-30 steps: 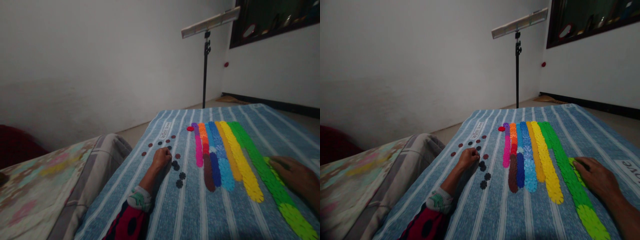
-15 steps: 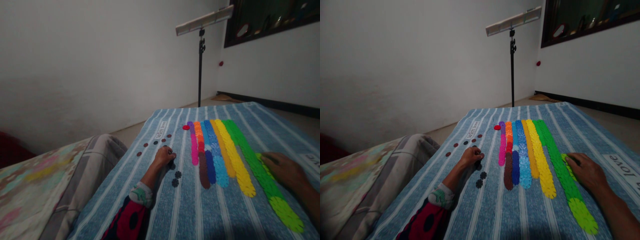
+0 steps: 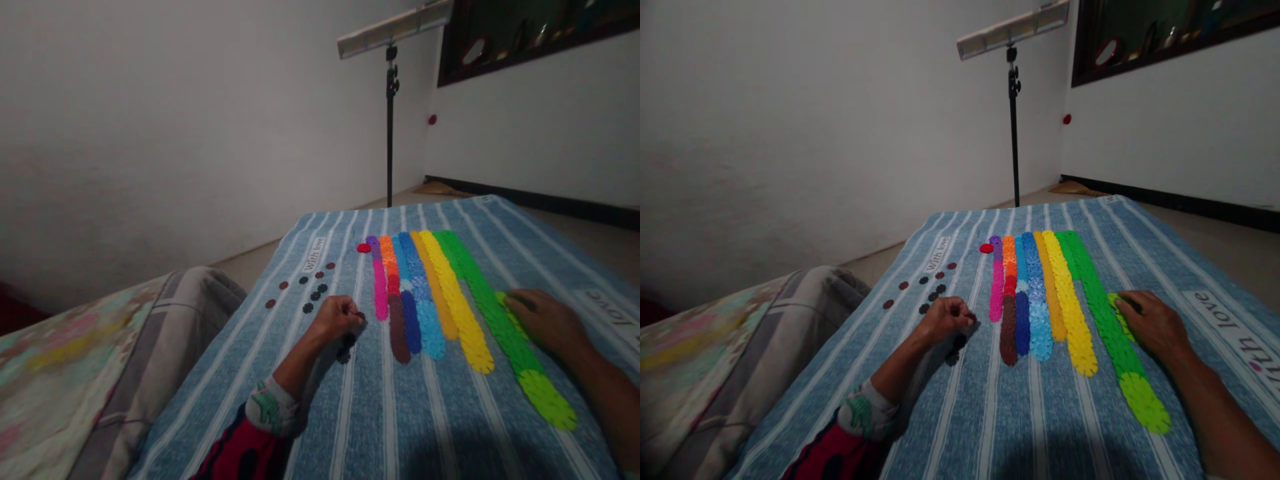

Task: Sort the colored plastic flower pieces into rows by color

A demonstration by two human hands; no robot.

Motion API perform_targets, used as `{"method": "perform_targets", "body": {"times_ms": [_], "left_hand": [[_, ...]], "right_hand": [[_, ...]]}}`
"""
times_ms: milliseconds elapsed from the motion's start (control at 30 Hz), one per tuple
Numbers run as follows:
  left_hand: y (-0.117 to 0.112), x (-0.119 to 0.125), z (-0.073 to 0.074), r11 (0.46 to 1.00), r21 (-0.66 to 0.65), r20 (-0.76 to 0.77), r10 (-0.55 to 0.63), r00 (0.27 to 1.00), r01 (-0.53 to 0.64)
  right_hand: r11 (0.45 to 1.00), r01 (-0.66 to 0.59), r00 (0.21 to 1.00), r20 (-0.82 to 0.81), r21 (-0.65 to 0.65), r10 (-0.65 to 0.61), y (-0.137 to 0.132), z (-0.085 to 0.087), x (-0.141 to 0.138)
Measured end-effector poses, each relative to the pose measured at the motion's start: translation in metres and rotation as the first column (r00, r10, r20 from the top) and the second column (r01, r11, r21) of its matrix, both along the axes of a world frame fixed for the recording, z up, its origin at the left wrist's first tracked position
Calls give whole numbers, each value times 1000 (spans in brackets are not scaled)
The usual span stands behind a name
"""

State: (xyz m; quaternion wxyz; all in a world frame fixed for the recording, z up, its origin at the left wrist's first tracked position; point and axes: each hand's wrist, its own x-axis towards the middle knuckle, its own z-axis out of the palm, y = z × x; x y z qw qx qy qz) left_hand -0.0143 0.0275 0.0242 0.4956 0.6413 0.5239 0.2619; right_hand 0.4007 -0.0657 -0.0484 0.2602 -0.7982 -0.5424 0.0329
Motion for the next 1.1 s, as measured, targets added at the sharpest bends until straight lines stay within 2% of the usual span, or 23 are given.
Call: {"method": "perform_targets", "body": {"times_ms": [100,267,500,667,833,967,1033,1100], "left_hand": [[-31,17,-4,988,-85,83,-125,989,132],[-65,37,-17,983,-38,-50,-182,982,181],[-78,48,-14,970,130,-166,-183,969,205],[-76,47,-15,979,172,-61,-104,993,113],[-56,33,-16,965,255,-21,-54,998,58],[-10,10,-7,925,380,-170,87,982,-16],[21,-5,1,901,432,-338,206,918,-44],[53,-20,9,896,435,-533,336,776,-89]], "right_hand": [[1000,-10,1000,9,-2,10,0,1,0],[1000,-15,1000,16,-14,16,-1,2,-1],[999,1,1000,-2,-35,-1,-2,5,-3],[1000,-9,1000,-16,-15,9,-1,0,1],[1000,-17,999,-34,22,17,1,-8,7],[1000,-9,997,-78,19,10,2,-8,8],[1000,-4,995,-100,28,7,2,-5,6],[1000,2,992,-128,16,0,1,-1,4]]}}
